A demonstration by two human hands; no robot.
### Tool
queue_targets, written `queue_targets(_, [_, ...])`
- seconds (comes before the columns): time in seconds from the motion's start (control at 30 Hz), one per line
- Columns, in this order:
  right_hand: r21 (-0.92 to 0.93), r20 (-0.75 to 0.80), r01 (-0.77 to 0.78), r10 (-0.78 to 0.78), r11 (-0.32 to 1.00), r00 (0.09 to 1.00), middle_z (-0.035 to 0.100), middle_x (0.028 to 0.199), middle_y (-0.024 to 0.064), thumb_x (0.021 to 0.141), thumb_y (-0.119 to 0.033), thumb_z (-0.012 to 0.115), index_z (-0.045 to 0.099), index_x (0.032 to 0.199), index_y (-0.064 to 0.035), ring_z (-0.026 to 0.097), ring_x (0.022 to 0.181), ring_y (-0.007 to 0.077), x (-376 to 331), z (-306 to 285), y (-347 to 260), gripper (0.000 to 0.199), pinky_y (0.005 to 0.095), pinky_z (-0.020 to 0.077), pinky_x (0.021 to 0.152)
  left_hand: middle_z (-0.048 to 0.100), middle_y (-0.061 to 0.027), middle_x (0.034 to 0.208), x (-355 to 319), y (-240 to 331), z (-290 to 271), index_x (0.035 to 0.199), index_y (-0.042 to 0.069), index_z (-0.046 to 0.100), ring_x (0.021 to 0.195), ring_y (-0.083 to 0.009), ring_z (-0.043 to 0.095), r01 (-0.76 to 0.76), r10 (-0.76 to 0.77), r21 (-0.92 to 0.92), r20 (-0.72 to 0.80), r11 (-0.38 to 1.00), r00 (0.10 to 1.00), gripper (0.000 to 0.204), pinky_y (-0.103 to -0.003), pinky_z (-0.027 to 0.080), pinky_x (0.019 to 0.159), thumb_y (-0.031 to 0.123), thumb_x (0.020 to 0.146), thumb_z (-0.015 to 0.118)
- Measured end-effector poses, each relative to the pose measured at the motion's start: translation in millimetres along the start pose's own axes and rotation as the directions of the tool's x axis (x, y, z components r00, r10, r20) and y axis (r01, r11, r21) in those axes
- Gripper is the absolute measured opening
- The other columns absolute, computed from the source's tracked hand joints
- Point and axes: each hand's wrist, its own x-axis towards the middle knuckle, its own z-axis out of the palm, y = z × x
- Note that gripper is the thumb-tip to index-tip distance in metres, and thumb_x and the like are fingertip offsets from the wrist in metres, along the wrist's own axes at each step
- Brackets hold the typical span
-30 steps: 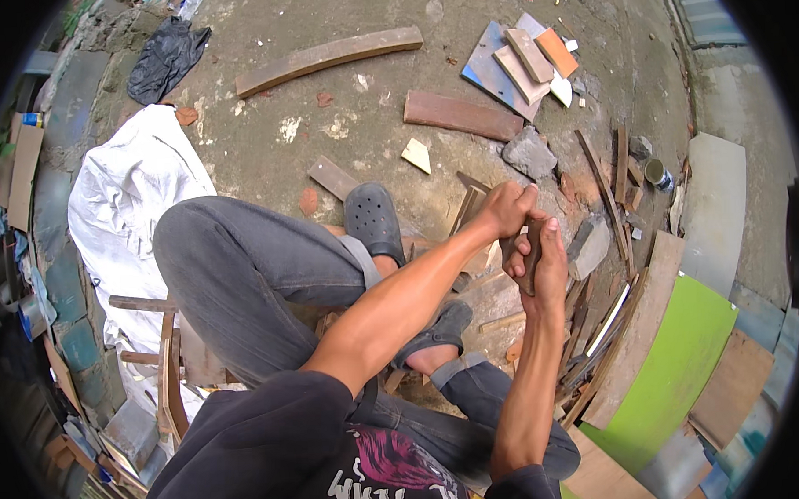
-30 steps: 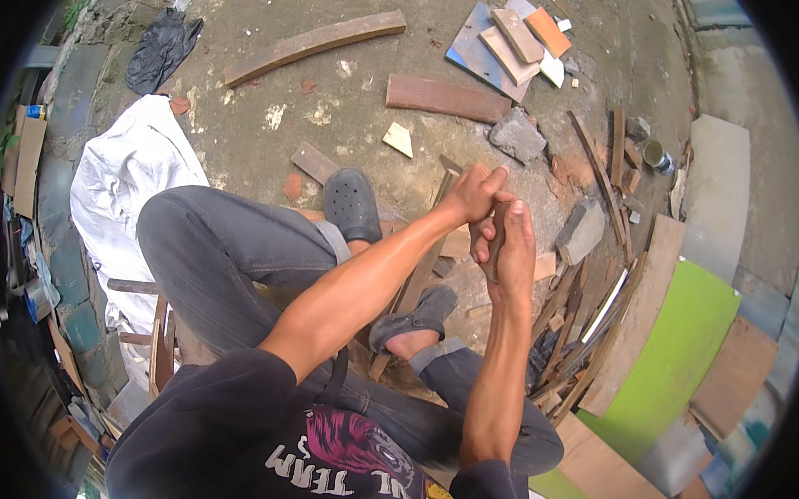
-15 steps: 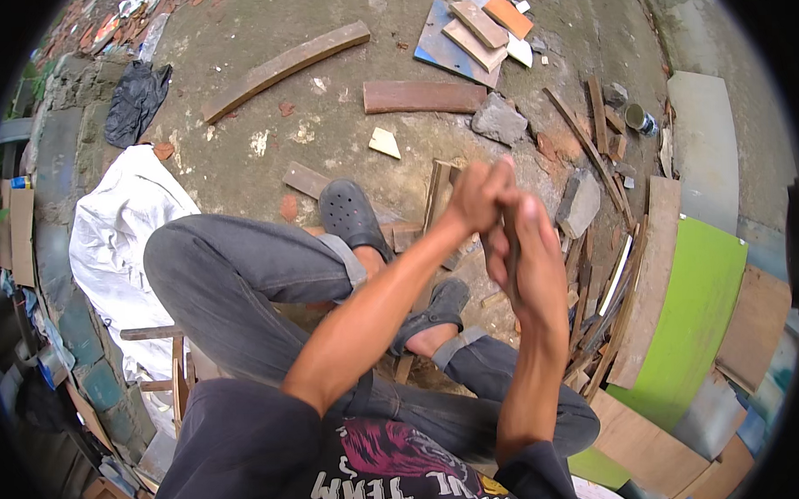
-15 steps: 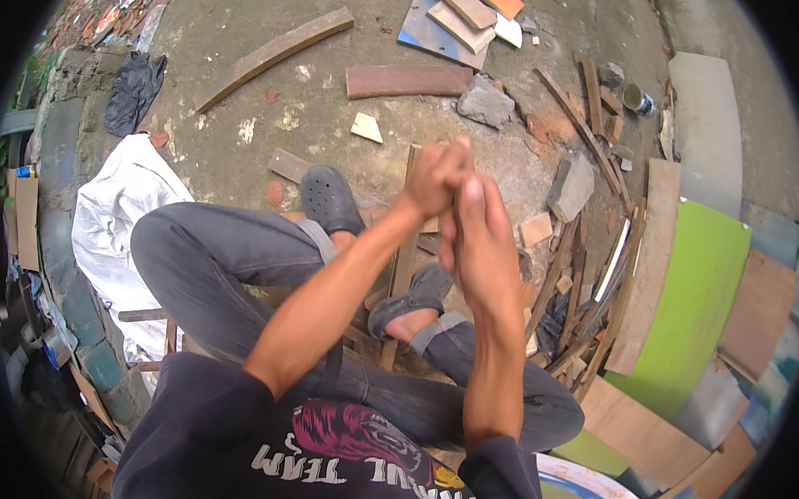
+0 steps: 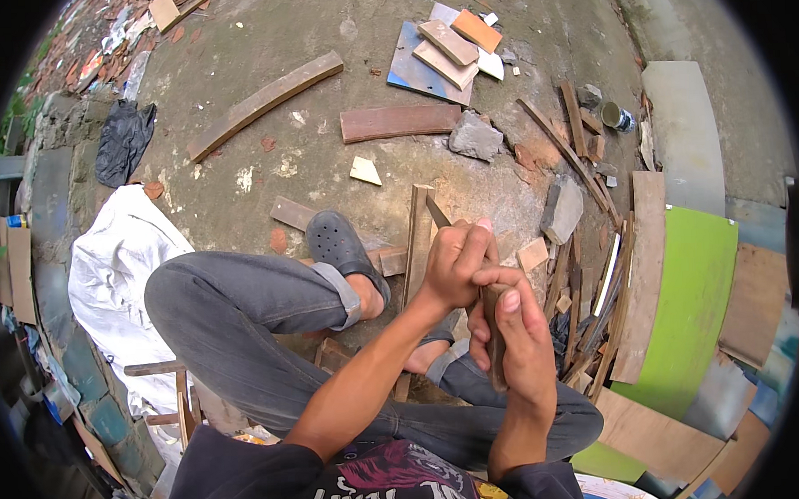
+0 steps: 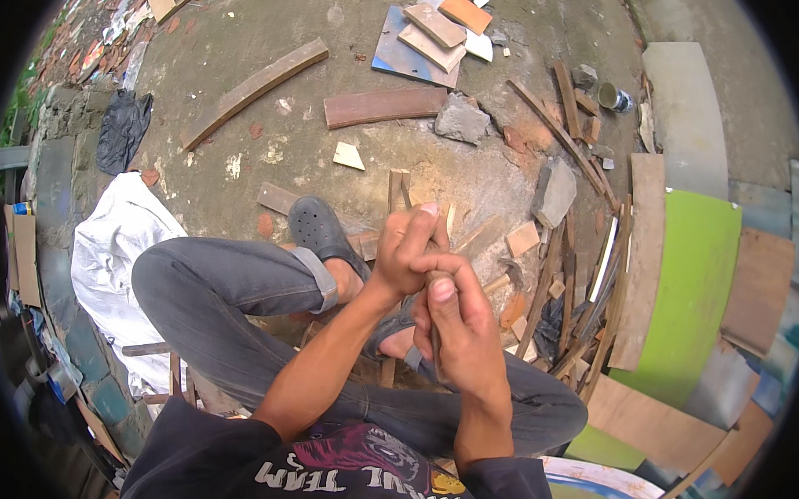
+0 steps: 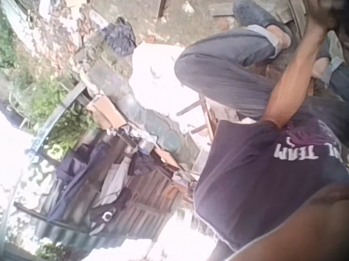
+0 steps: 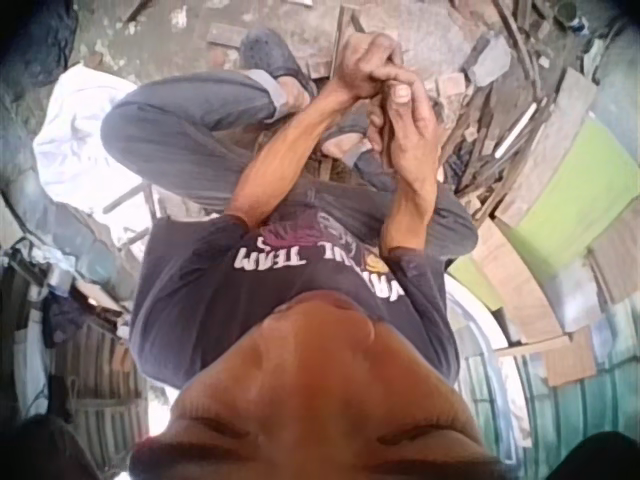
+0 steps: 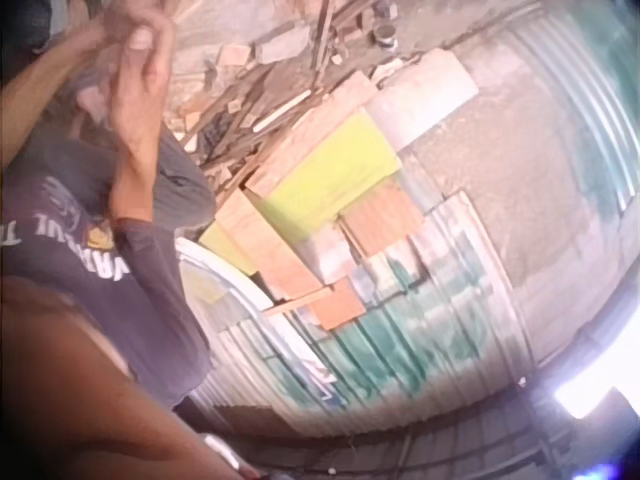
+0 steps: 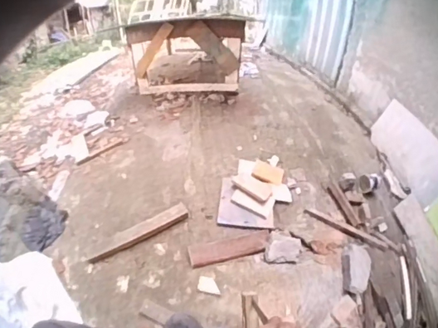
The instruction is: The person sits on the ground and uses a hand saw to cut small wooden pieces. They adjust the wood, saw it, and occasionally use a hammer to tap the pieces. The workspace is cluttered with wood scraps and tools.
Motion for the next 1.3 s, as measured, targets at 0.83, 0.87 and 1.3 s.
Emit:
queue_targets(0.83, [-0.032, -0.108, -0.007, 0.003, 0.999, 0.994, 0.046, 0.069, 0.0007, 0.107, -0.045, 0.043, 0.054, 0.120, -0.0056, 0.042, 0.049, 0.0085, 71, -3, 36, 0.043, 0.0231, 0.0352, 0.043, 0.049, -0.0109, 0.048, 44, -63, -20, 0.056, 0.000, 0.052, 0.044, -0.0193, 0.051, 0.118, -0.110, 0.109, -0.078, 0.987, 0.991, 0.062, -0.043, 0.040, 0.048, 0.047, 0.096, 0.043])
queue_targets(0.87, [0.114, -0.057, -0.002, 0.009, 0.994, 0.998, 0.047, 0.070, 0.0008, 0.107, -0.045, 0.043, 0.054, 0.120, -0.0054, 0.043, 0.050, 0.0089, 102, -20, 52, 0.044, 0.0245, 0.0367, 0.045, 0.048, -0.0112, 0.047, 55, -63, -23, 0.055, 0.000, 0.053, 0.044, -0.0198, 0.050, 0.203, -0.201, 0.126, -0.031, 0.971, 0.979, 0.063, -0.042, 0.039, 0.048, 0.047, 0.096, 0.043])
queue_targets(1.3, [0.065, -0.033, -0.048, 0.050, 0.997, 0.998, 0.048, 0.069, -0.0003, 0.109, -0.044, 0.038, 0.053, 0.121, -0.0065, 0.041, 0.048, 0.0077, 99, -12, 23, 0.042, 0.0222, 0.0339, 0.044, 0.052, -0.0101, 0.045, 64, -51, -26, 0.054, 0.001, 0.054, 0.044, -0.0186, 0.053, 0.260, -0.259, 0.071, -0.019, 0.963, 0.966, 0.064, -0.040, 0.041, 0.046, 0.048, 0.095, 0.042])
